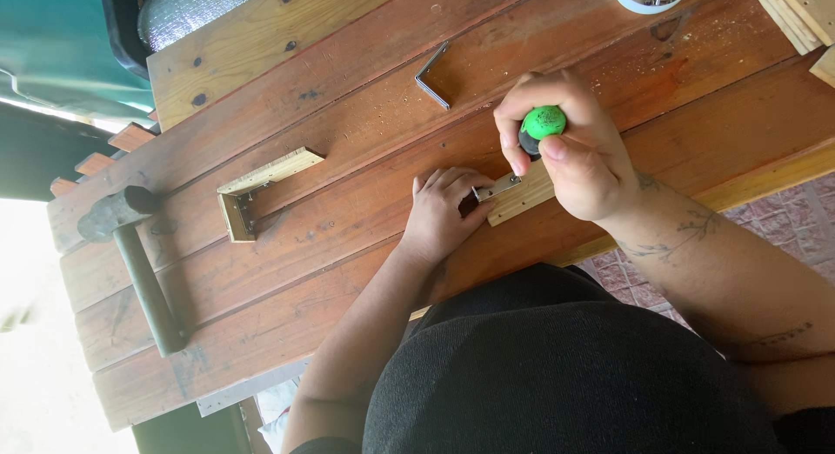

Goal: The person uses a screwdriver to attach metal L-brackets to small wooden boards. They position the brackets, insert screws, and tighten them to secure the hardware to the wood pieces on a workbench.

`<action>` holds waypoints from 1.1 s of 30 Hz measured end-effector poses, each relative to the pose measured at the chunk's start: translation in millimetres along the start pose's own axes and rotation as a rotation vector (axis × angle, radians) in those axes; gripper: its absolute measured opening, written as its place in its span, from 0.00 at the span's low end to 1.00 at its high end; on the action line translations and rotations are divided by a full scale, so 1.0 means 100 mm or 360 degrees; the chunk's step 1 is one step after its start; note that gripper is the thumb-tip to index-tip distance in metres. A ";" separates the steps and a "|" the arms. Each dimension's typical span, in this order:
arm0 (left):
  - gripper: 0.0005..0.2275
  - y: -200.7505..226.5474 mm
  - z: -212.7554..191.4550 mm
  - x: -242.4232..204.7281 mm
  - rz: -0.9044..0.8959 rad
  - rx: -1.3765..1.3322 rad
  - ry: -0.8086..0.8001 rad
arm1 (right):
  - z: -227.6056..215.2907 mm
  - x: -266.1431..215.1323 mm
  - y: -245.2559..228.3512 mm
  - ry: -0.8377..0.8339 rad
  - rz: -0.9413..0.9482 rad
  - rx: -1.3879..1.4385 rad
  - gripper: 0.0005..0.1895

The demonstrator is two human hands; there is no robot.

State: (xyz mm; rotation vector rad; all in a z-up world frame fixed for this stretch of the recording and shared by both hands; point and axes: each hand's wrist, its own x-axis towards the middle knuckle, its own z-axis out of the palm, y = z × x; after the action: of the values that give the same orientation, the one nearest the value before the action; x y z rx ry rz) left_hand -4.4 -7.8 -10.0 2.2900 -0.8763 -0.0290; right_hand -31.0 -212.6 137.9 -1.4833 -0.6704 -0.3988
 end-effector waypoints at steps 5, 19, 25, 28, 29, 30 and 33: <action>0.08 0.00 0.01 -0.02 0.0005 0.0014 0.0026 | -0.05 0.02 -0.16 -0.0079 -0.0017 -0.0152 0.16; 0.08 -0.03 0.02 -0.01 0.0046 0.0011 0.0037 | -1.11 0.15 -0.64 -0.1433 -0.0039 -0.2132 0.22; 0.08 -0.02 0.03 -0.02 0.0050 0.0031 0.0041 | -0.90 0.32 -0.70 -0.1961 0.0208 -0.2302 0.13; 0.08 -0.03 0.04 -0.03 0.0052 0.0057 0.0052 | -0.76 0.38 -0.79 -0.1964 0.0275 -0.2511 0.12; 0.08 -0.03 0.04 -0.03 0.0064 0.0061 0.0062 | -0.73 0.37 -0.81 -0.1935 0.0260 -0.2642 0.15; 0.08 -0.03 0.05 -0.03 0.0076 0.0065 0.0072 | -0.71 0.36 -0.83 -0.1903 0.0244 -0.2771 0.19; 0.09 -0.03 0.04 -0.02 0.0086 0.0085 0.0056 | -0.53 0.37 -1.00 -0.1835 0.0386 -0.2855 0.21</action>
State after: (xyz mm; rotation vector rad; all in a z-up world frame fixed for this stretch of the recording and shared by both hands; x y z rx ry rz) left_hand -5.2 -7.1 -15.7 2.3079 -0.9310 0.0588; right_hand -56.6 -266.4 240.6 -3.5687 -1.0196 0.2883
